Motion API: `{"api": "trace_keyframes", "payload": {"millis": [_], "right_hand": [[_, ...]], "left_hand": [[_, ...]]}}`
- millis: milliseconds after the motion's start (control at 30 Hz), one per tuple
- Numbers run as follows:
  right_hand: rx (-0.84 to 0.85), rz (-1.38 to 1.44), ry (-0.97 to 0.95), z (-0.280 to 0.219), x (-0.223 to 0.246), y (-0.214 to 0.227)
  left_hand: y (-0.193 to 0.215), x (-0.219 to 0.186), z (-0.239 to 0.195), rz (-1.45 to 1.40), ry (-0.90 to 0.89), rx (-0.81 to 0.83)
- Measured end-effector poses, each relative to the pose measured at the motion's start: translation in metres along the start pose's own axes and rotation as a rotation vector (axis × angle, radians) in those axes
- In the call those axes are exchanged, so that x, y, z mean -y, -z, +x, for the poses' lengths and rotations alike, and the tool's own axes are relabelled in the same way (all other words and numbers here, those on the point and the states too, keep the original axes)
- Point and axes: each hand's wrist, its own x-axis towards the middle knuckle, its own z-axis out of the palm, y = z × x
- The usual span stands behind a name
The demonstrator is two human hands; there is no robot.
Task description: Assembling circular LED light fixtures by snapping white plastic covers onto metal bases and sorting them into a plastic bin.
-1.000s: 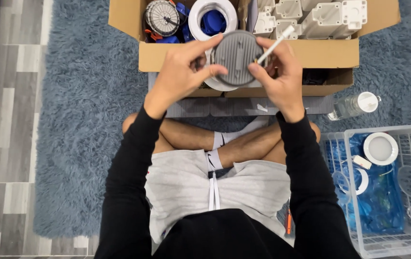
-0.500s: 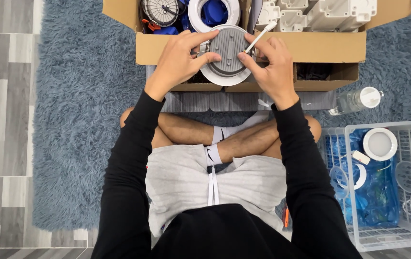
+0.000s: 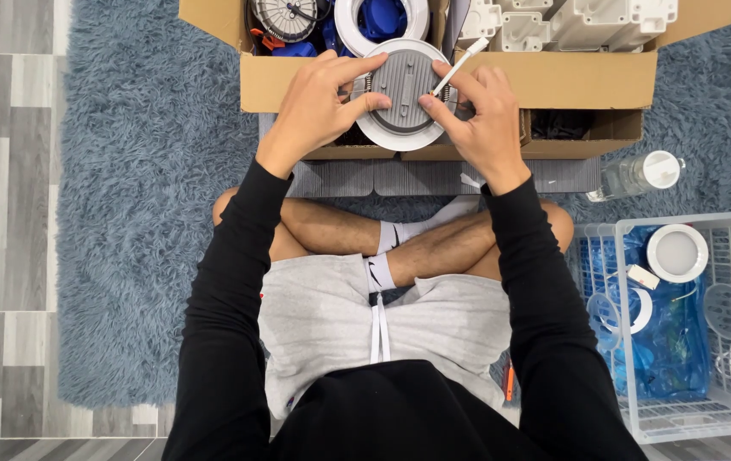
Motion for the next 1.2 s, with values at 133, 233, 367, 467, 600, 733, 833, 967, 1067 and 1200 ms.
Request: {"api": "trace_keyframes", "payload": {"millis": [133, 233, 367, 467, 600, 733, 833, 967, 1067, 1200], "right_hand": [[0.002, -0.016, 0.022, -0.001, -0.003, -0.001], [0.006, -0.008, 0.016, -0.001, -0.001, 0.0], [0.016, -0.026, 0.016, -0.002, -0.002, 0.0], [0.009, -0.007, 0.014, -0.002, -0.001, 0.0], [0.015, -0.022, 0.011, -0.003, -0.002, -0.001], [0.018, -0.039, 0.006, 0.0, 0.0, 0.0], [0.013, -0.017, -0.013, 0.001, 0.003, 0.001], [0.0, -0.014, -0.001, 0.001, 0.001, 0.0], [-0.006, -0.033, 0.014, 0.001, 0.003, 0.001], [-0.03, -0.045, 0.049, -0.001, -0.003, -0.001]], "left_hand": [[0.0, 0.0, 0.0, -0.005, -0.004, 0.002], [0.001, 0.001, 0.0, 0.007, 0.006, 0.002], [0.005, -0.004, 0.002, 0.047, -0.036, 0.01], [0.008, -0.013, 0.006, 0.188, -0.131, -0.034], [0.014, -0.034, 0.014, 0.201, -0.168, -0.004], [-0.009, -0.03, 0.014, 0.182, -0.135, 0.17], [-0.024, -0.035, 0.014, 0.202, -0.088, 0.166], [-0.039, -0.036, 0.012, 0.37, -0.151, 0.077], [-0.044, -0.033, 0.011, 0.463, -0.205, 0.032], [-0.05, -0.013, 0.015, 0.502, -0.302, 0.03]]}}
